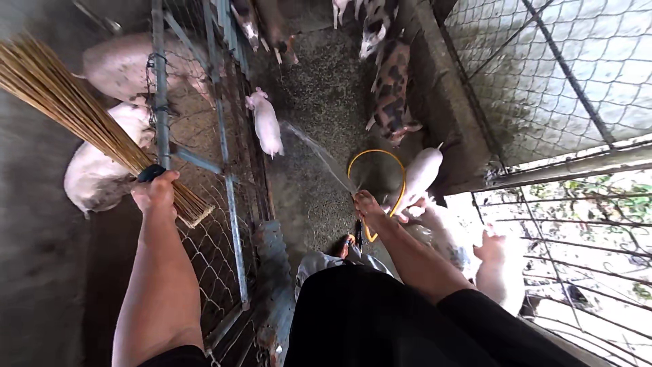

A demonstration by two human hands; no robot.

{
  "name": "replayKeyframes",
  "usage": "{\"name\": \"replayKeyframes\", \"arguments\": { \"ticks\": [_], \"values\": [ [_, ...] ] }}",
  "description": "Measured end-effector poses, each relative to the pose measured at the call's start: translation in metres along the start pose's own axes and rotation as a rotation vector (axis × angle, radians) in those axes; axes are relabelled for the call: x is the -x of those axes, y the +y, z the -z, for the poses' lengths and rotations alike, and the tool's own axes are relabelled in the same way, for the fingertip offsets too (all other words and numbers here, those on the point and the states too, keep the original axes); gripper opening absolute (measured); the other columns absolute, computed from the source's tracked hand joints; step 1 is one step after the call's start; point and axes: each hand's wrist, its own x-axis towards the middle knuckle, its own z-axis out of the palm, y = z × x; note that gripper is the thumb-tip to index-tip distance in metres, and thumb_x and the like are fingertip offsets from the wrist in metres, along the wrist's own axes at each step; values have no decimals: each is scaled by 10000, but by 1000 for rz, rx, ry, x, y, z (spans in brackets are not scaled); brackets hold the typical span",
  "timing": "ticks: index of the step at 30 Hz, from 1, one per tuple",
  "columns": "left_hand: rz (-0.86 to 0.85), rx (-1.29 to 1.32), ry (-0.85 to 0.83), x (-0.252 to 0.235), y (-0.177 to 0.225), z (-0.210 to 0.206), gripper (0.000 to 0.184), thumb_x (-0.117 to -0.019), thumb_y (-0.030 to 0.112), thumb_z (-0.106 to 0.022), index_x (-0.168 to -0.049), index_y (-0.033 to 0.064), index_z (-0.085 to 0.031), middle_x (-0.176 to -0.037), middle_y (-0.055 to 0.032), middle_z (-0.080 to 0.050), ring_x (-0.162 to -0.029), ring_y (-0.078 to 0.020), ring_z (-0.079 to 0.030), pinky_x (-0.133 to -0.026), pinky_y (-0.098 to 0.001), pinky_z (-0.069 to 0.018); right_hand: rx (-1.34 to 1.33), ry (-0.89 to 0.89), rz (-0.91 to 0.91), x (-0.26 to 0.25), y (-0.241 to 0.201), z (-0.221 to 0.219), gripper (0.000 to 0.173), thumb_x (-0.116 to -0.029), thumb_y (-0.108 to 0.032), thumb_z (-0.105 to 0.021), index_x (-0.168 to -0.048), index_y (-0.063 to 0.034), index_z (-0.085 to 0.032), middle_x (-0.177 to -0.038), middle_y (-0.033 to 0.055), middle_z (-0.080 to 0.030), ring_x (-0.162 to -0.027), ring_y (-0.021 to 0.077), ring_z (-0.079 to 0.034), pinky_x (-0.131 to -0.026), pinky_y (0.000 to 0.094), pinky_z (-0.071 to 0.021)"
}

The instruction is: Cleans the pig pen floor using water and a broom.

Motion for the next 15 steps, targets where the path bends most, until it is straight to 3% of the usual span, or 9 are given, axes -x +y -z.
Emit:
{"name": "replayKeyframes", "arguments": {
  "ticks": [2,5,10,15],
  "values": [
    [-12,2,4,-5,-6,0,617,-767,228,-808,-1325,65,-603,-1331,-175,-628,-1240,-330,-587,-995,-609,-468,-43,-14,8,2,-14,-8,160,-1125,-221,-385,-1208,-101,-452,-655,-27,-379,-444,79,-367,-409,231,-369],
    [-4,4,14,-7,-7,-2,581,-769,213,-817,-1304,88,-629,-1307,-153,-649,-1213,-298,-608,-986,-584,-490,-65,-36,13,4,-32,-23,152,-1121,-225,-399,-1192,-107,-463,-649,-24,-385,-441,81,-371,-407,231,-369],
    [-34,-32,12,-2,2,-1,564,-807,177,-806,-1313,13,-619,-1334,-225,-621,-1250,-355,-580,-1045,-607,-443,-62,-71,34,5,-55,-39,173,-1124,-221,-391,-1230,-94,-443,-659,-13,-390,-445,89,-384,-410,238,-380],
    [-20,-40,14,-15,-9,-1,609,-778,214,-825,-1326,43,-621,-1317,-182,-645,-1237,-308,-603,-1028,-552,-480,-133,-82,83,8,-84,-46,153,-1127,-222,-380,-1206,-105,-439,-648,-19,-381,-434,85,-373,-407,234,-378]
  ]
}}
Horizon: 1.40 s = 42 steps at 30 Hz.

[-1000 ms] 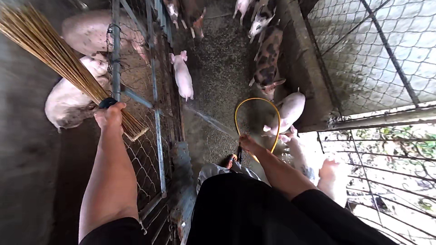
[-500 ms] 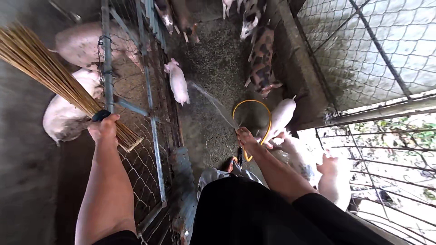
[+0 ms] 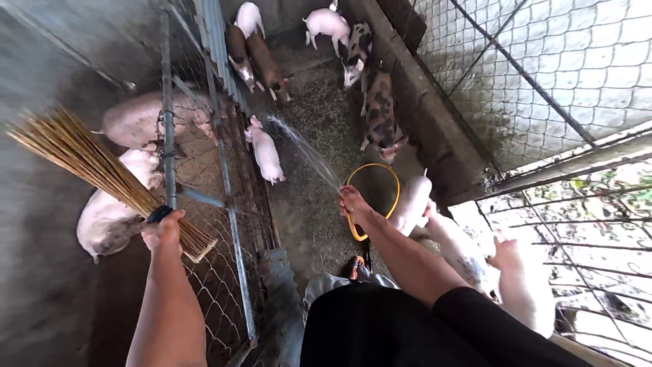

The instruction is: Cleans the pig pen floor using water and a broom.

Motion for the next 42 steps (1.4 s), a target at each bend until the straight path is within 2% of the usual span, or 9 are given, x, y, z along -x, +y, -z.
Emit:
{"name": "replayKeyframes", "arguments": {
  "ticks": [13,17,20,24,28,33,35,38,42],
  "values": [
    [-19,158,-17,15,4,5,584,-805,168,-794,-1337,22,-604,-1279,-157,-655,-1156,-243,-624,-978,-471,-511,-112,122,39,-18,-6,22,167,-1125,-238,-385,-1208,-108,-447,-656,-9,-387,-434,97,-361,-401,249,-364],
    [-98,221,-51,24,12,19,499,-820,115,-756,-1281,-1,-606,-1163,-126,-670,-1030,-175,-638,-900,-396,-547,-48,170,79,-26,-4,26,197,-1121,-227,-391,-1235,-85,-465,-676,-2,-400,-458,100,-365,-421,256,-360],
    [-317,311,-40,-6,35,34,596,-810,67,-765,-1336,-61,-517,-1188,-127,-649,-1050,-136,-645,-935,-343,-563,-25,219,117,-29,-4,25,221,-1110,-222,-409,-1255,-73,-484,-695,2,-419,-481,97,-382,-437,259,-367],
    [-515,571,-97,-80,96,35,742,-822,77,-792,-1440,-59,-404,-1185,-149,-675,-1049,-220,-693,-940,-406,-595,-32,230,157,-29,-3,20,221,-1106,-205,-405,-1249,-53,-476,-676,-10,-407,-478,89,-381,-447,259,-383],
    [-596,818,-372,-130,159,-6,573,-874,125,-730,-1367,85,-440,-1097,-80,-705,-958,-282,-730,-873,-478,-629,-73,236,175,-21,7,8,197,-1107,-204,-401,-1220,-59,-470,-656,-21,-402,-461,87,-379,-436,257,-392],
    [-504,694,-571,-82,208,-81,322,-922,190,-643,-1211,127,-515,-938,0,-723,-809,-188,-735,-751,-385,-642,-17,275,155,-2,37,0,211,-1099,-208,-408,-1208,-46,-486,-670,-10,-423,-480,95,-401,-457,274,-409],
    [-416,635,-665,-65,200,-122,384,-938,180,-677,-1271,89,-510,-964,-30,-710,-824,-205,-728,-777,-418,-642,14,324,143,7,52,2,241,-1093,-203,-420,-1222,-18,-505,-727,20,-474,-522,108,-441,-493,290,-434],
    [-188,466,-841,-54,162,-191,284,-968,172,-637,-1207,31,-576,-917,-82,-705,-790,-217,-717,-751,-401,-632,4,396,115,21,70,8,281,-1099,-204,-416,-1263,5,-507,-789,59,-532,-563,125,-490,-521,310,-465],
    [150,201,-1140,-28,99,-247,175,-1061,159,-474,-1070,19,-578,-752,-84,-694,-661,-191,-708,-658,-342,-622,-99,462,50,45,96,14,267,-1110,-219,-401,-1270,-23,-487,-705,9,-455,-503,105,-427,-471,284,-416]
  ]
}}
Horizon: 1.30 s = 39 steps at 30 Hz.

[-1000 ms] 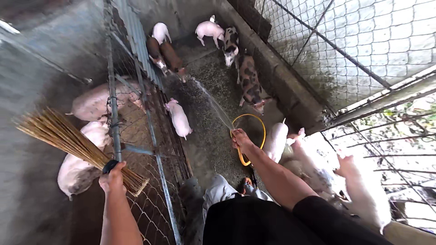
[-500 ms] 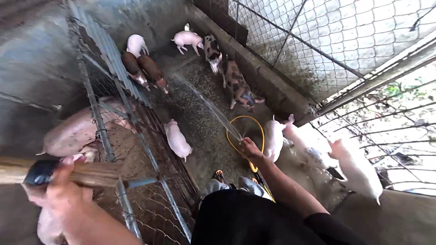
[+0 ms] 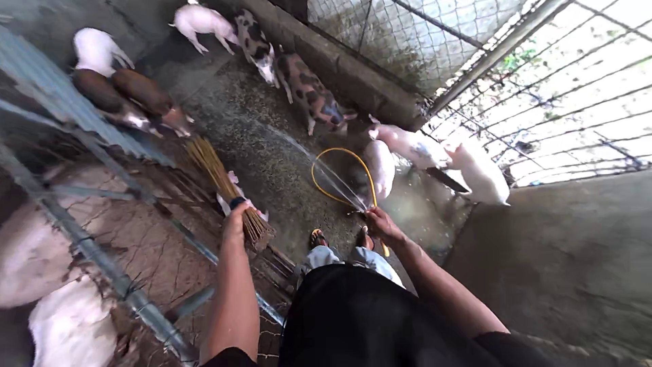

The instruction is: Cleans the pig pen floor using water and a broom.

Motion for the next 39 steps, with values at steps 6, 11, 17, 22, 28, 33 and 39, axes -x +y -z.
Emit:
{"name": "replayKeyframes", "arguments": {
  "ticks": [6,11,17,22,28,33,39],
  "values": [
    [230,90,-127,17,-60,-33,233,-1083,244,-433,-1141,38,-525,-750,-124,-678,-628,-224,-708,-579,-362,-620,-40,-27,-64,26,28,18,230,-1109,-217,-396,-1240,-51,-487,-646,-21,-417,-460,90,-397,-433,266,-390],
    [214,32,-155,28,-78,-53,257,-1088,262,-424,-1169,38,-521,-757,-130,-670,-616,-233,-700,-573,-371,-616,-24,-10,-133,37,55,45,243,-1111,-223,-398,-1256,-45,-481,-655,-9,-418,-466,107,-410,-447,281,-408],
    [175,35,-146,69,-89,-80,225,-1086,255,-427,-1135,54,-514,-734,-109,-663,-610,-220,-700,-579,-363,-619,-29,176,-378,71,147,137,270,-1118,-250,-396,-1295,-55,-460,-689,14,-419,-465,104,-389,-439,270,-387],
    [196,7,-174,103,-115,-90,222,-1101,251,-387,-1101,66,-510,-728,-106,-679,-611,-213,-712,-571,-350,-622,-96,243,-464,121,213,206,250,-1117,-248,-391,-1268,-63,-465,-663,11,-427,-451,105,-401,-429,270,-397],
    [169,-136,-167,126,-153,-113,248,-1108,244,-334,-1081,70,-508,-717,-92,-696,-602,-198,-718,-557,-337,-617,50,208,-473,154,254,272,313,-1118,-266,-402,-1318,-40,-482,-771,56,-463,-512,130,-413,-480,299,-405],
    [178,-158,-172,138,-173,-141,248,-1108,278,-360,-1112,89,-520,-771,-91,-700,-630,-191,-721,-554,-338,-619,215,318,-626,181,286,324,352,-1089,-246,-448,-1236,55,-555,-971,200,-577,-715,251,-548,-673,451,-485],
    [210,-188,-295,145,-168,-182,287,-1114,294,-315,-1068,99,-521,-744,-80,-700,-624,-187,-725,-550,-333,-623,71,388,-708,195,321,330,331,-1065,-304,-490,-1015,10,-582,-765,79,-485,-581,165,-445,-550,366,-422]
  ]
}}
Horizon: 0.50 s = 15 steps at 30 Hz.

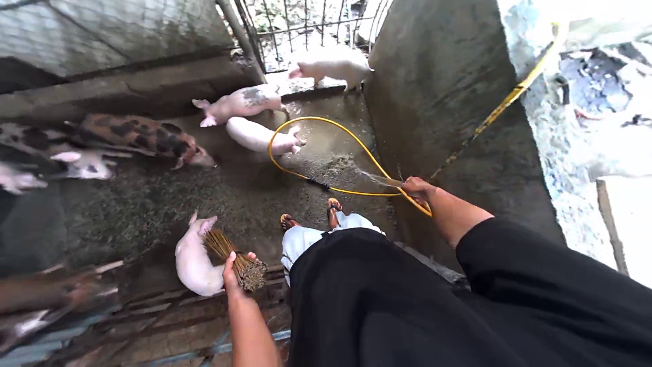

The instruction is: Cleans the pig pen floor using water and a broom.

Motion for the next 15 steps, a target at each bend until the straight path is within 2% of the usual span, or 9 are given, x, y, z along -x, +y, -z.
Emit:
{"name": "replayKeyframes", "arguments": {
  "ticks": [3,5,8,9,10,11,12,13,15],
  "values": [
    [7,-74,-146,-11,17,-13,334,-1104,280,-259,-1013,114,-534,-723,-64,-719,-632,-179,-735,-574,-333,-631,-128,13,-29,10,-4,-17,275,-1059,-251,-490,-1040,10,-578,-788,87,-480,-592,171,-436,-556,365,-411],
    [31,-144,-235,-25,31,-21,353,-1095,272,-257,-984,111,-551,-736,-60,-723,-660,-184,-742,-602,-342,-636,-286,39,-78,12,-7,-28,280,-1063,-273,-501,-1080,-4,-578,-809,81,-479,-609,166,-434,-562,358,-409],
    [94,-357,-289,-50,55,-39,272,-1096,244,-337,-1072,80,-552,-791,-82,-743,-692,-211,-752,-636,-368,-649,-399,63,-137,15,-3,-46,292,-1069,-271,-471,-1125,-3,-572,-849,91,-482,-636,171,-443,-574,361,-413],
    [122,-459,-295,-60,63,-47,234,-1091,236,-389,-1153,67,-537,-830,-103,-740,-702,-235,-747,-634,-401,-646,-370,69,-142,20,2,-51,317,-1070,-264,-468,-1173,17,-575,-925,133,-522,-706,205,-486,-628,399,-437],
    [140,-571,-312,-71,72,-56,254,-1077,215,-447,-1275,64,-495,-881,-133,-728,-716,-267,-740,-633,-443,-642,-339,74,-147,27,11,-55,357,-1075,-259,-467,-1235,42,-573,-1049,199,-569,-831,266,-550,-725,465,-472],
    [139,-691,-344,-84,80,-65,378,-1049,175,-509,-1403,75,-424,-947,-161,-714,-754,-292,-736,-654,-472,-641,-334,80,-155,34,23,-59,394,-1081,-250,-469,-1297,67,-563,-1207,272,-591,-1016,353,-599,-862,552,-486],
    [112,-825,-372,-95,87,-76,537,-1009,126,-586,-1491,87,-353,-1018,-178,-692,-806,-295,-730,-685,-466,-640,-342,97,-165,41,40,-65,407,-1082,-237,-474,-1322,80,-558,-1301,308,-580,-1153,413,-593,-959,609,-464],
    [69,-985,-388,-107,95,-89,688,-960,97,-671,-1545,87,-309,-1123,-198,-670,-894,-299,-722,-741,-467,-636,-328,119,-187,46,58,-70,410,-1076,-227,-487,-1314,98,-566,-1337,327,-573,-1231,449,-573,-1013,641,-441],
    [-28,-1312,-426,-126,108,-121,820,-882,125,-790,-1562,63,-337,-1350,-245,-593,-1154,-338,-644,-952,-521,-562,-258,145,-237,64,88,-75,385,-1057,-176,-507,-1282,130,-575,-1341,349,-570,-1281,474,-550,-1048,656,-424]
  ]
}}
